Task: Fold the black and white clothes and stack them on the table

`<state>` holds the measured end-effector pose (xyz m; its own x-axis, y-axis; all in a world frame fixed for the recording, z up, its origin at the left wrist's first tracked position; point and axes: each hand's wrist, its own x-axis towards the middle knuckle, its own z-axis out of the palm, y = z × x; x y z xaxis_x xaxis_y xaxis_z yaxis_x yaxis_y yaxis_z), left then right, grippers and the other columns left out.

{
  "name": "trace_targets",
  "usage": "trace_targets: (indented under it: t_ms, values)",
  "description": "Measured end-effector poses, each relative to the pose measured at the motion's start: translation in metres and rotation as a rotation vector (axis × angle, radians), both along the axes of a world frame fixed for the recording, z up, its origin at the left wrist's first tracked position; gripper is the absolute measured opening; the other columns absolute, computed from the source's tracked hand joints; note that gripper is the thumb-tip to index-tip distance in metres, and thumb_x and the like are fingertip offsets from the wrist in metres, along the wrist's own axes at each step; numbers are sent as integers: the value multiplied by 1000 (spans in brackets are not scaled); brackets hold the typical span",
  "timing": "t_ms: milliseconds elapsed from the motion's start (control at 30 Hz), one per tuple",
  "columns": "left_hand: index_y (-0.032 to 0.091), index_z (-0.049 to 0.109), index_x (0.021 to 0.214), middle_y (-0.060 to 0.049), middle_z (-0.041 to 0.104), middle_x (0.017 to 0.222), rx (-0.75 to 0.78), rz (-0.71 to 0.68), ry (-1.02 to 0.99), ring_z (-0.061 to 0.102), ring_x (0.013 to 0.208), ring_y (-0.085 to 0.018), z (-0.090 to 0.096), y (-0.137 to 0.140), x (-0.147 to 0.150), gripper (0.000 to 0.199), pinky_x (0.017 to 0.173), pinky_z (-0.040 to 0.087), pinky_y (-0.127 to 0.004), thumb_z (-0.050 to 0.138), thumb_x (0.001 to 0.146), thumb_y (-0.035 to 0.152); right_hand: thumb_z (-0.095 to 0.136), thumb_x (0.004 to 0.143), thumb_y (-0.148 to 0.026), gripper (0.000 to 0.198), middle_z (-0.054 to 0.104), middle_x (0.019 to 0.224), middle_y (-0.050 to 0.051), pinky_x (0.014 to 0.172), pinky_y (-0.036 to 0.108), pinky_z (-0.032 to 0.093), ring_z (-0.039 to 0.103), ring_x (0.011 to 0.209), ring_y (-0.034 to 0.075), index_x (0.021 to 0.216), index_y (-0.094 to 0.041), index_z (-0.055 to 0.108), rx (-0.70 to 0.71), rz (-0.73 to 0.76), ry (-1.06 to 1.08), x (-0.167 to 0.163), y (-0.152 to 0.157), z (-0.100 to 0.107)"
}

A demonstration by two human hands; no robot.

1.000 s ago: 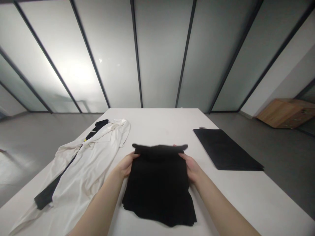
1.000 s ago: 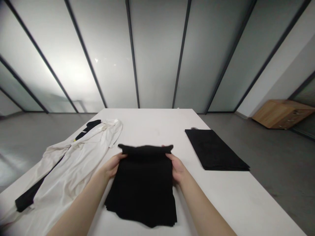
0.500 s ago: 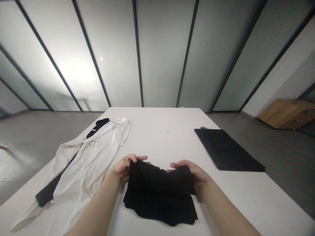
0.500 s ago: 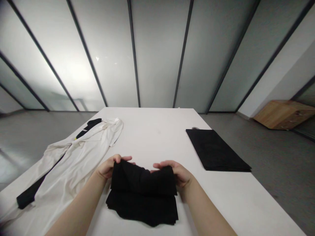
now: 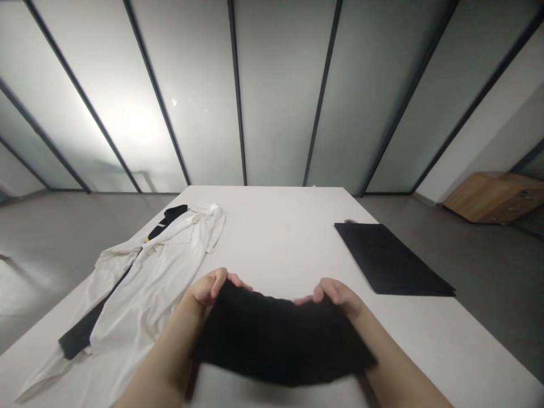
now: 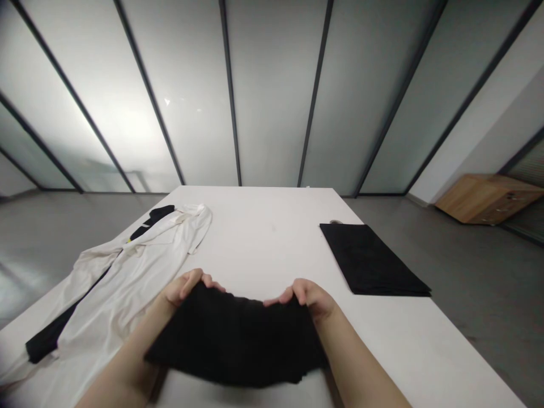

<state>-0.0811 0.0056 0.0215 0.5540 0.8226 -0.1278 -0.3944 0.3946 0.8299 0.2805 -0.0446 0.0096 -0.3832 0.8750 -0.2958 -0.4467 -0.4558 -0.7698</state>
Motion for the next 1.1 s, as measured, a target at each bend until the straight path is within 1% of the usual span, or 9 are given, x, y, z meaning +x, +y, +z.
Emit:
trace_targets:
  t_ms: [133, 233, 300, 500, 700, 833, 933, 1000, 1100]
  values:
    - [18, 69, 67, -8, 80, 112, -33, 84, 42, 76, 106, -33, 2, 4, 5, 23, 98, 59, -43, 91, 64, 14, 87, 69, -20, 25, 80, 117, 4, 110, 55, 50, 74, 115, 33, 90, -24, 73, 47, -18, 94, -5, 6, 5]
    - [22, 73, 120, -10, 75, 129, -156, 230, 118, 76, 106, -26, 1, 17, 19, 51, 93, 61, -34, 84, 72, 9, 75, 86, -33, 26, 78, 122, 8, 107, 45, 55, 73, 117, 28, 109, -22, 72, -34, -148, 46, -13, 27, 8]
    - [18, 69, 129, -13, 77, 124, -210, 254, 122, 77, 105, -27, -1, 23, 24, 54, 92, 61, -34, 79, 77, 10, 69, 92, -36, 26, 80, 113, 11, 103, 42, 58, 75, 112, 28, 110, -18, 71, -117, -164, 24, -15, 38, 5]
    - [7, 73, 115, -19, 80, 110, -283, 173, 142, 78, 101, -32, -9, 25, 23, 35, 95, 62, -38, 77, 86, 25, 64, 95, -30, 29, 82, 109, 10, 100, 42, 60, 79, 99, 28, 120, -17, 70, -166, -154, 54, -13, 39, -8]
    - [15, 75, 119, -12, 81, 110, -104, 157, 103, 78, 102, -28, -6, 20, 25, 44, 96, 60, -38, 86, 77, 16, 77, 82, -18, 46, 79, 122, 4, 107, 45, 56, 76, 110, 27, 126, -29, 69, 1, -252, 12, -18, 35, -4]
    - [17, 74, 70, -8, 82, 91, 20, 59, 49, 78, 96, -31, -5, 9, 5, 23, 93, 61, -41, 96, 63, 19, 86, 67, -11, 32, 83, 103, 4, 108, 50, 53, 76, 108, 31, 95, -26, 78, 142, -124, 55, 2, 16, -4]
    - [16, 51, 41, -10, 81, 90, 91, -82, -53, 77, 103, -39, -2, -1, -9, 52, 102, 57, -53, 98, 60, 23, 91, 60, -10, 24, 82, 88, 6, 105, 60, 51, 76, 107, 39, 67, -22, 71, 189, 93, 147, 15, -1, -4]
    - [16, 52, 43, -11, 82, 99, 97, -104, -58, 77, 104, -39, 0, -2, -9, 49, 101, 57, -53, 97, 62, 21, 90, 65, -11, 22, 83, 102, 5, 106, 58, 52, 76, 110, 36, 77, -23, 75, 155, 89, 169, 14, -2, -2]
    - [18, 73, 77, -10, 79, 118, 4, 110, 6, 78, 103, -28, 0, 9, 6, 19, 95, 61, -38, 91, 70, 16, 80, 83, -19, 33, 78, 125, 4, 106, 44, 55, 76, 111, 25, 114, -28, 75, 37, -155, 158, -1, 14, 4]
